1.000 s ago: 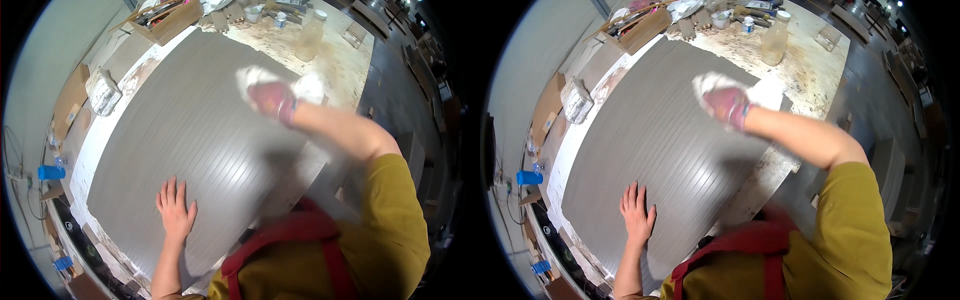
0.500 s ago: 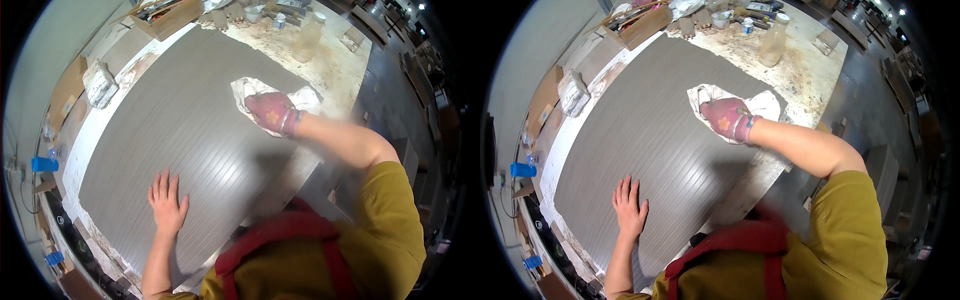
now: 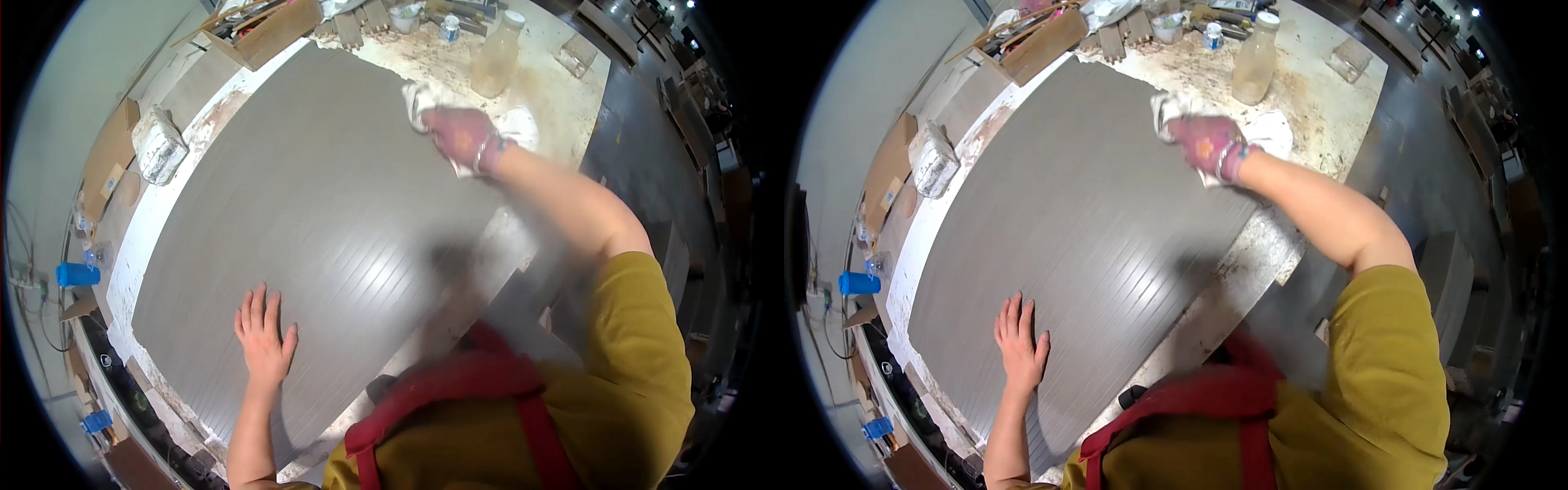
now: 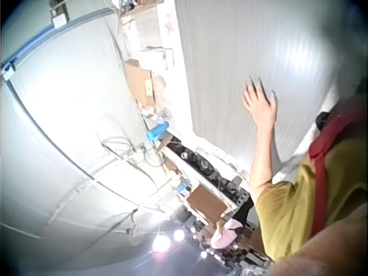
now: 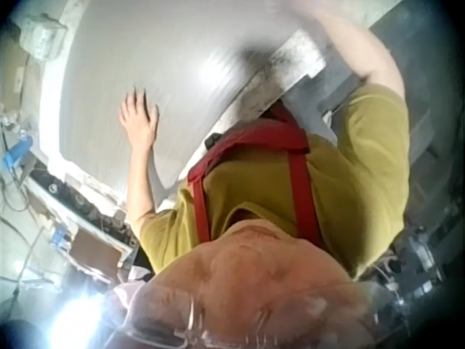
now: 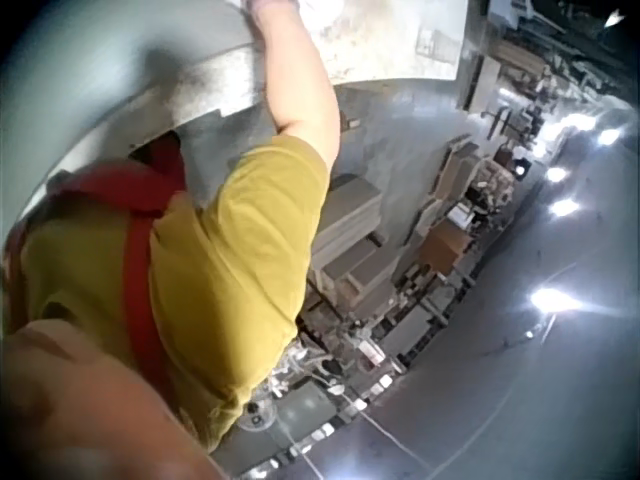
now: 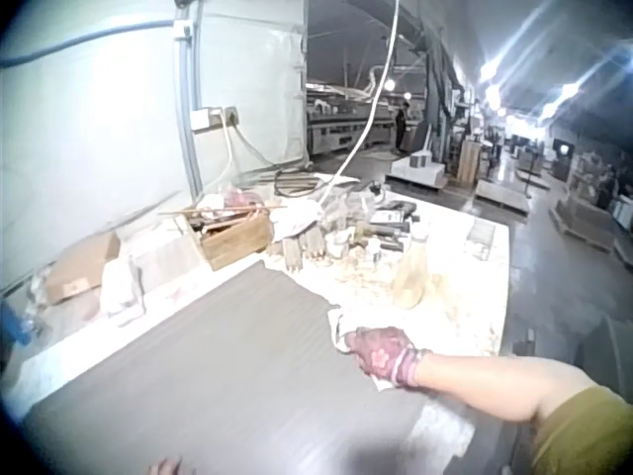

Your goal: The person applies a liquid from a small bottle onto a textured furniture panel and then wipes the entire surface with a cloth, using a putty knife to clean the edges.

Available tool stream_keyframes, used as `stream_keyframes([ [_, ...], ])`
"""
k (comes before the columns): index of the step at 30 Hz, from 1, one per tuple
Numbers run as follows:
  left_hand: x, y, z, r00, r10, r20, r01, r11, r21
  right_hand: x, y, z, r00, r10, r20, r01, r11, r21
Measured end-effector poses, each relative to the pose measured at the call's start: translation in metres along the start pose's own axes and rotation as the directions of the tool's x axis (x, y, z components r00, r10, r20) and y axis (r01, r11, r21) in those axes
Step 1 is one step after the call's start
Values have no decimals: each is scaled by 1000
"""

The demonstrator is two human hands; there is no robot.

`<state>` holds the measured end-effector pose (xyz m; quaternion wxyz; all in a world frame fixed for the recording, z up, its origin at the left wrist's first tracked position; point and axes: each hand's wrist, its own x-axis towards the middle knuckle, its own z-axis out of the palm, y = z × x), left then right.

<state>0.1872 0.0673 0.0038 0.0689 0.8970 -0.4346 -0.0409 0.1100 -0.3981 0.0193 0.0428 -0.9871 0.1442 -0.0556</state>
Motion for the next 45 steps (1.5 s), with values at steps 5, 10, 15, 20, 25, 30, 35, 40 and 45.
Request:
stream_keyframes([
  [5,4,4,-6,1000,28,3,-28,999,20,34,103,-13,966,210,152,-170,956,-237],
  [10,-1,2,-1,1000,7,16,-8,1000,11,3,23,-16,999,-11,50,9,999,43],
  [15,1,3,-2,1000,11,4,-11,999,32,11,31,-19,987,127,102,-140,982,129],
  [20,6,5,-5,999,31,-29,-30,999,19,17,80,-40,955,272,115,-260,959,-109],
  [25,-1,1,0,999,25,-26,-24,999,33,-5,10,4,990,-137,29,135,989,63],
  [30,6,3,-5,998,54,-8,-54,998,35,-5,143,-42,844,425,328,-352,899,-260],
  [35,3,6,-1,999,37,-27,-37,999,0,-55,118,-95,874,486,11,-477,853,211],
  [40,-1,11,-5,996,75,-39,-74,997,26,-107,-28,-42,941,-320,-114,339,908,248],
  [45,-37,96,-17,963,195,186,-168,974,-155,-129,-108,9,943,-327,61,306,925,224],
])
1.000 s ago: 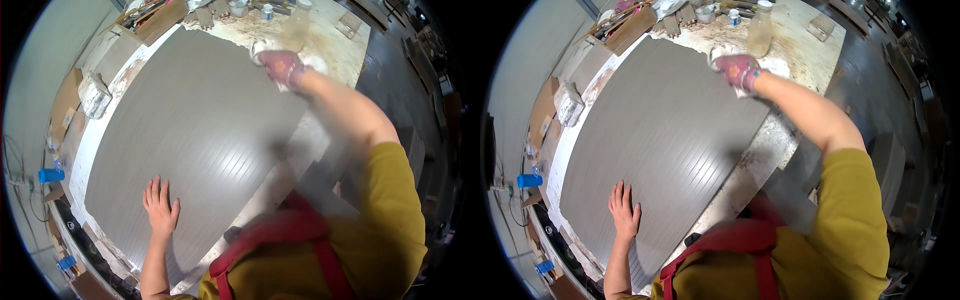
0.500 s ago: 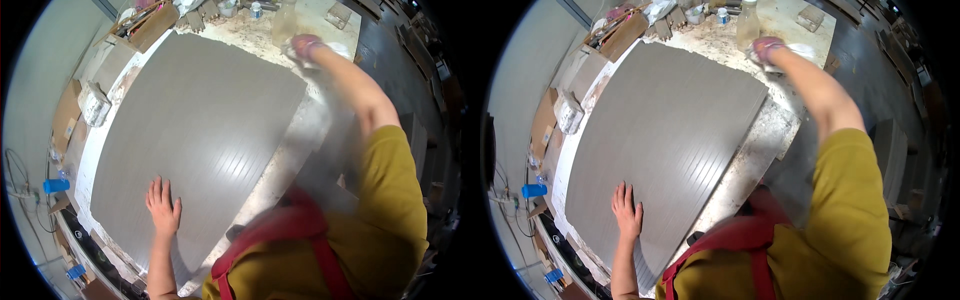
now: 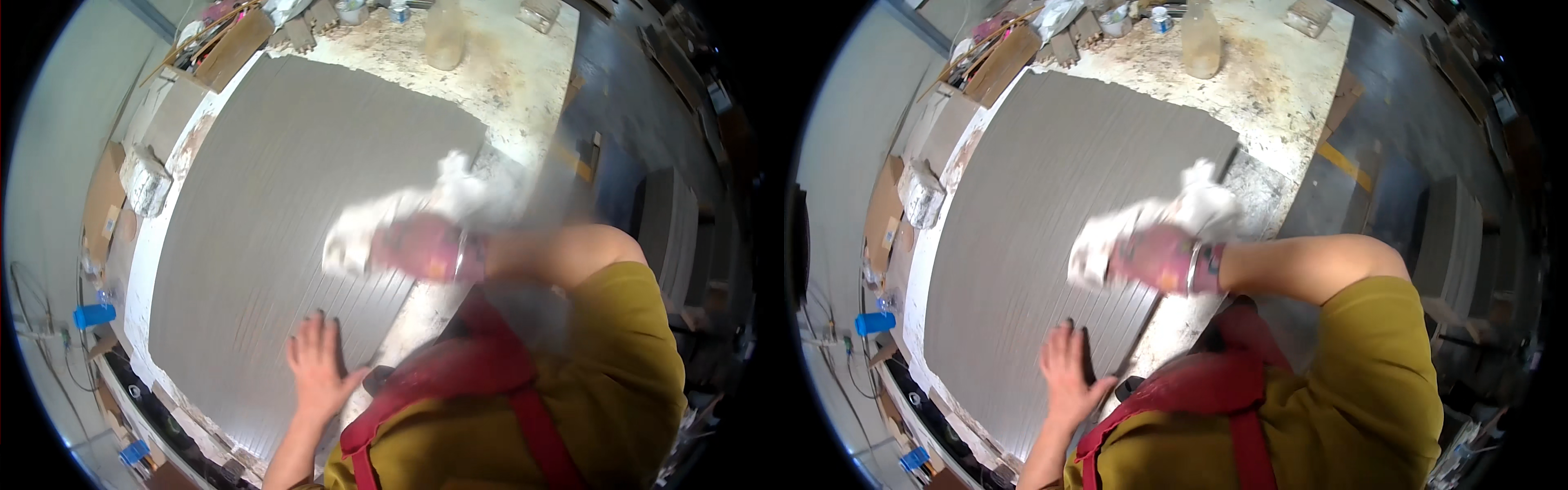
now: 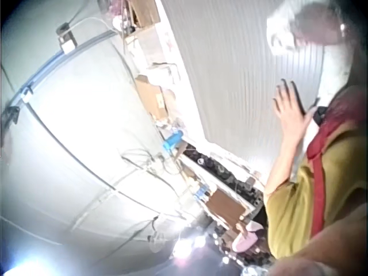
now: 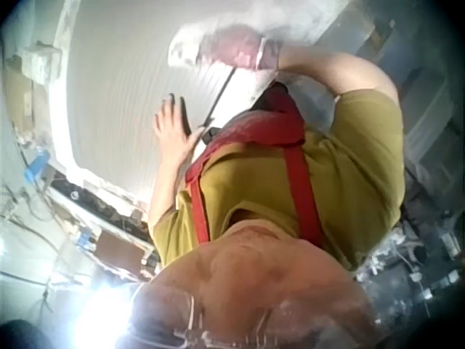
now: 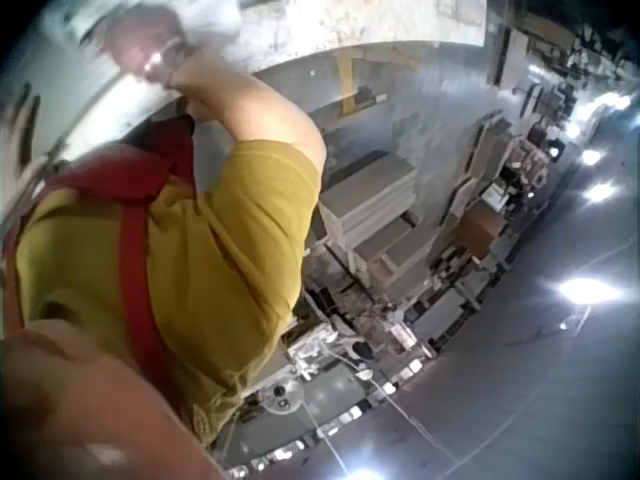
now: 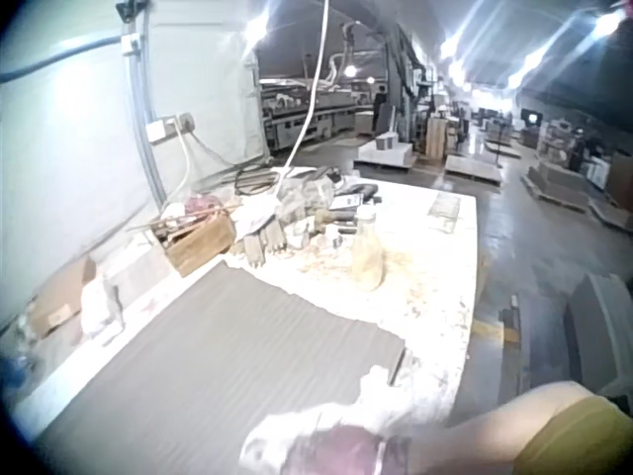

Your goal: The person applies a liquid from a small bottle onto a textured furniture panel and then wipes the entire surface with a cloth, using a putty knife to clean the edges.

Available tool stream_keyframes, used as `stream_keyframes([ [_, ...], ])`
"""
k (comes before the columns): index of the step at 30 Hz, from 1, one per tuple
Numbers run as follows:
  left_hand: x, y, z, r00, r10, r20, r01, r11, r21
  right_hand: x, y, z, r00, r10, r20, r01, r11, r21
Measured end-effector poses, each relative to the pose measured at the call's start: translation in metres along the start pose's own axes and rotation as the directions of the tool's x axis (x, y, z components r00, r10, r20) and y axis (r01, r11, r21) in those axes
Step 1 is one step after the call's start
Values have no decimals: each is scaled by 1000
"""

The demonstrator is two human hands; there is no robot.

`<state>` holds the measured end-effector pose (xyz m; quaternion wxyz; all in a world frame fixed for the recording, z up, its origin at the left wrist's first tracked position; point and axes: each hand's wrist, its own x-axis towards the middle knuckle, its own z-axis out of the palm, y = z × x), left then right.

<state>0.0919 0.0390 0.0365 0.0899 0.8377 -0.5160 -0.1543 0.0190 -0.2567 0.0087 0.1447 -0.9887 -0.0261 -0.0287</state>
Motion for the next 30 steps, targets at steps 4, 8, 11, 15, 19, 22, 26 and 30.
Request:
stream_keyframes([
  [4,-9,7,24,999,-14,34,9,989,147,4,122,-49,904,409,-126,-413,911,-2],
  [8,-7,9,25,1000,7,-29,-4,994,113,16,146,-67,901,433,-5,-411,851,-326],
  [11,-9,8,24,998,-10,-63,16,995,102,27,81,-41,926,369,82,-344,913,-219],
  [15,-14,9,26,998,-15,-67,23,993,115,28,130,-64,924,381,-44,-383,913,-138],
  [19,-6,13,20,999,-4,-41,8,994,107,29,198,-91,776,630,-24,-619,754,-220],
  [22,-8,10,25,998,-46,-41,49,995,90,20,234,-78,766,642,-22,-641,766,38],
  [26,-2,15,15,997,-36,-66,41,996,78,-32,269,-90,627,771,-111,-505,511,696],
  [30,33,41,-16,968,-170,-186,135,973,-187,-92,296,-96,526,833,-173,27,187,982],
])
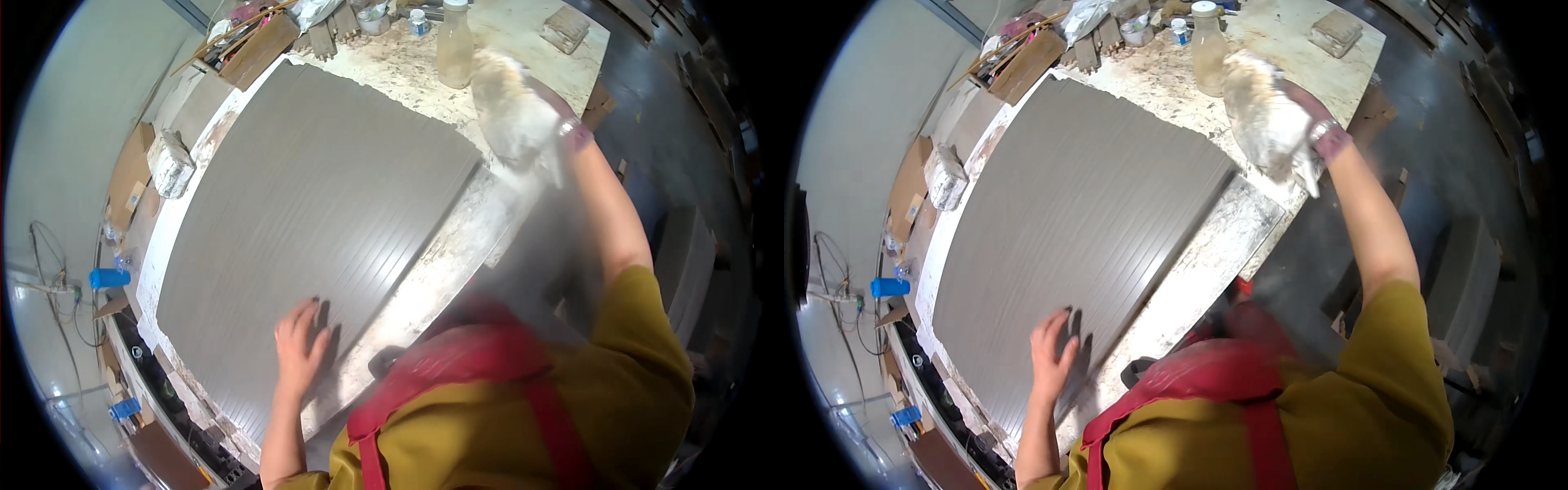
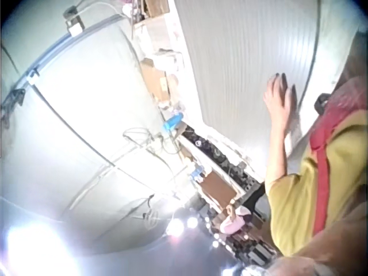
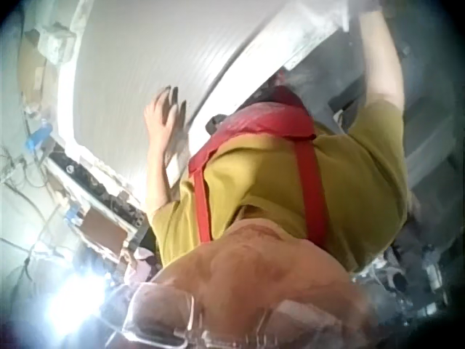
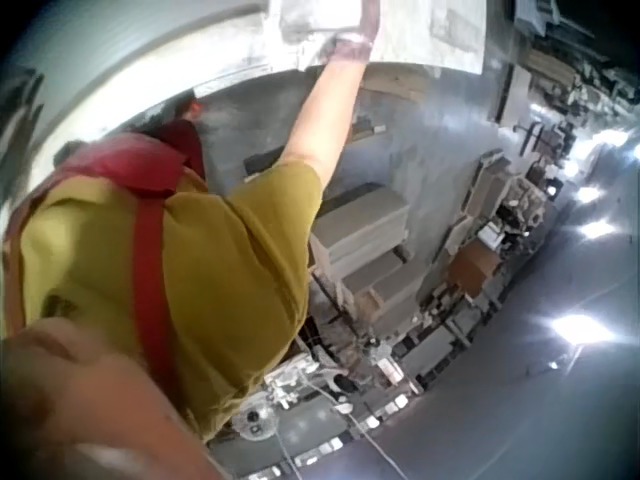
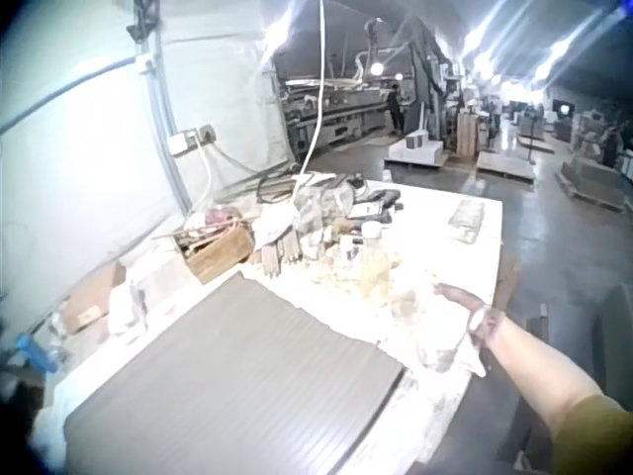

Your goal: The person applies a liquid from a small bottle onto a textured furniture panel and then wipes the entire surface with a cloth, using a putty knife to clean the edges.

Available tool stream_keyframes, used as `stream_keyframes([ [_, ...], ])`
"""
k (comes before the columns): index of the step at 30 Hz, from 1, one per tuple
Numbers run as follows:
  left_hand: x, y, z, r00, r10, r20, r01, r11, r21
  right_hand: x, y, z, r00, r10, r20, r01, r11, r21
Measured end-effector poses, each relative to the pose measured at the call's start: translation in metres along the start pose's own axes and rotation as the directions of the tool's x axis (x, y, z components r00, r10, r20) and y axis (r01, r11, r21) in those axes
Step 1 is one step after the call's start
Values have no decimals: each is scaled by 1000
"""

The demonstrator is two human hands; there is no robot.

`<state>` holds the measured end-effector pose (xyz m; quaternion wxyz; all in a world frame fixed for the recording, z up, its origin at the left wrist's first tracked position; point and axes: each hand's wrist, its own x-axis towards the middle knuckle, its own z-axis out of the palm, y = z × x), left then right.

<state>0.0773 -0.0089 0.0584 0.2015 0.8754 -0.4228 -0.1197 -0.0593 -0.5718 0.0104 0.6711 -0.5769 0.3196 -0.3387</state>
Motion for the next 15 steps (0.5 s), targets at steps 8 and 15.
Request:
stream_keyframes([
  [8,211,87,35,991,-12,-136,-54,878,-476,-61,65,-27,982,66,176,-165,750,640],
  [15,372,155,61,997,39,-71,-75,758,-648,-58,72,-78,961,-261,90,232,941,245],
])
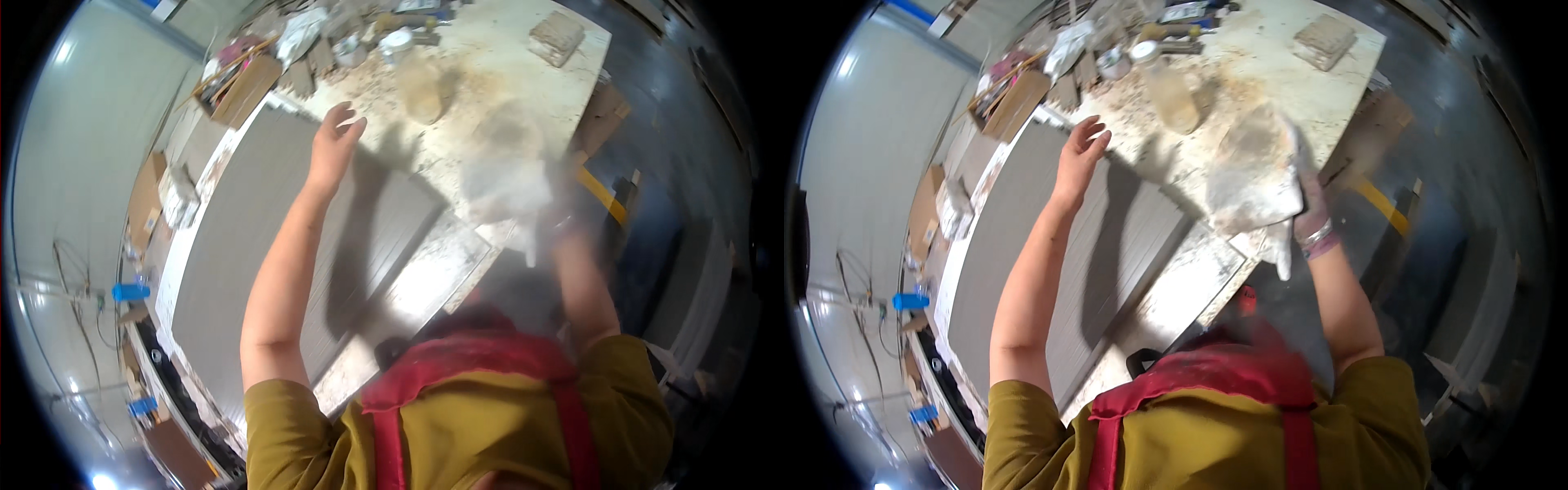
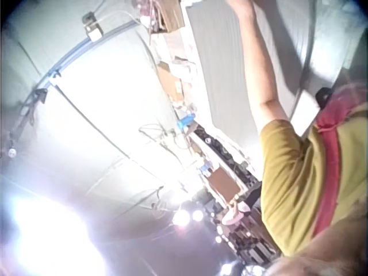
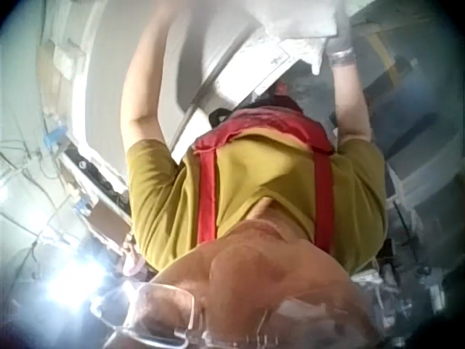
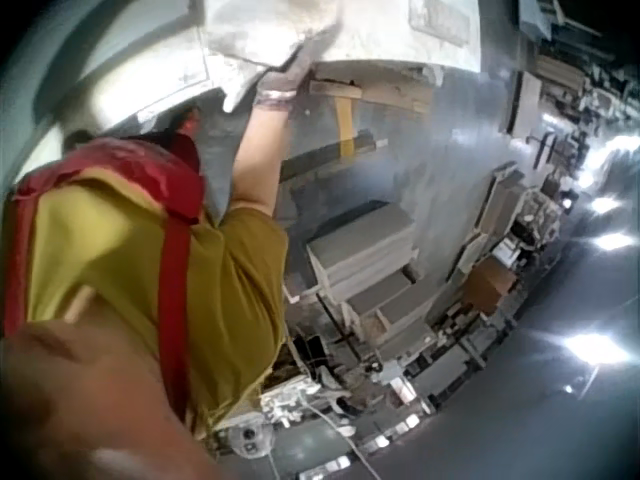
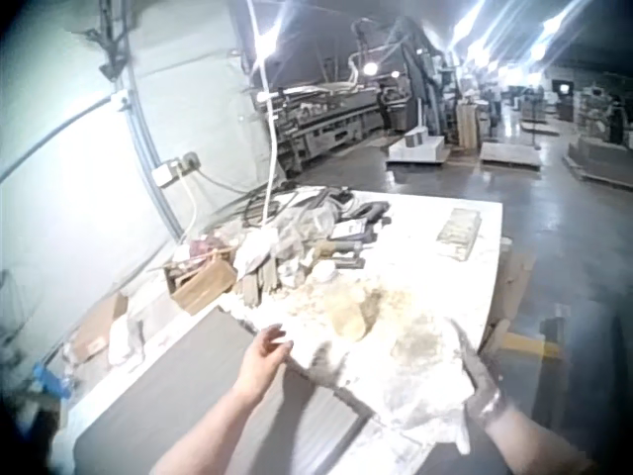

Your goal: The person applies a liquid from a small bottle onto a textured furniture panel and then wipes the entire surface with a cloth, using a putty knife to clean the edges.

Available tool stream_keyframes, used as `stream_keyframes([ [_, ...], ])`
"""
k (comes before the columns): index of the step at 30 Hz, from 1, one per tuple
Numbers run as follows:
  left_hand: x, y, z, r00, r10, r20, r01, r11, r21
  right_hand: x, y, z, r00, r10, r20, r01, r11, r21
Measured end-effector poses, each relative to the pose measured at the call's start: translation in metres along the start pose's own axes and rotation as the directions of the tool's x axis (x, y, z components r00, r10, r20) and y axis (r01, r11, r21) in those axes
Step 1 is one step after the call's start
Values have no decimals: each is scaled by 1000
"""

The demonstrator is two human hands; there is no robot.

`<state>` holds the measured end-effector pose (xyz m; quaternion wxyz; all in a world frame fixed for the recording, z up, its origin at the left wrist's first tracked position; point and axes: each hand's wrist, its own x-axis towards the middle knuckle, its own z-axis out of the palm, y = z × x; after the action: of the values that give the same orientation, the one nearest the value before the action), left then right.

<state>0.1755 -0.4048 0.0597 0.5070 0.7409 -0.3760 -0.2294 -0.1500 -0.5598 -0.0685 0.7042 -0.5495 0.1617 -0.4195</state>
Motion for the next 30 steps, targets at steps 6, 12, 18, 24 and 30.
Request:
stream_keyframes([
  [6,79,-31,62,1000,12,27,-12,1000,-17,-11,-17,-5,935,279,220,-349,599,721],
  [12,112,-54,109,982,132,138,-102,974,-203,-8,-26,-13,915,299,271,-382,424,821],
  [18,79,-13,119,884,419,209,-468,802,370,5,-11,-14,937,307,167,-290,418,861],
  [24,25,40,102,643,441,626,-758,248,603,13,2,-5,938,322,126,-250,379,891],
  [30,30,72,81,589,407,698,-732,-98,675,11,17,0,873,488,-4,-223,407,886],
])
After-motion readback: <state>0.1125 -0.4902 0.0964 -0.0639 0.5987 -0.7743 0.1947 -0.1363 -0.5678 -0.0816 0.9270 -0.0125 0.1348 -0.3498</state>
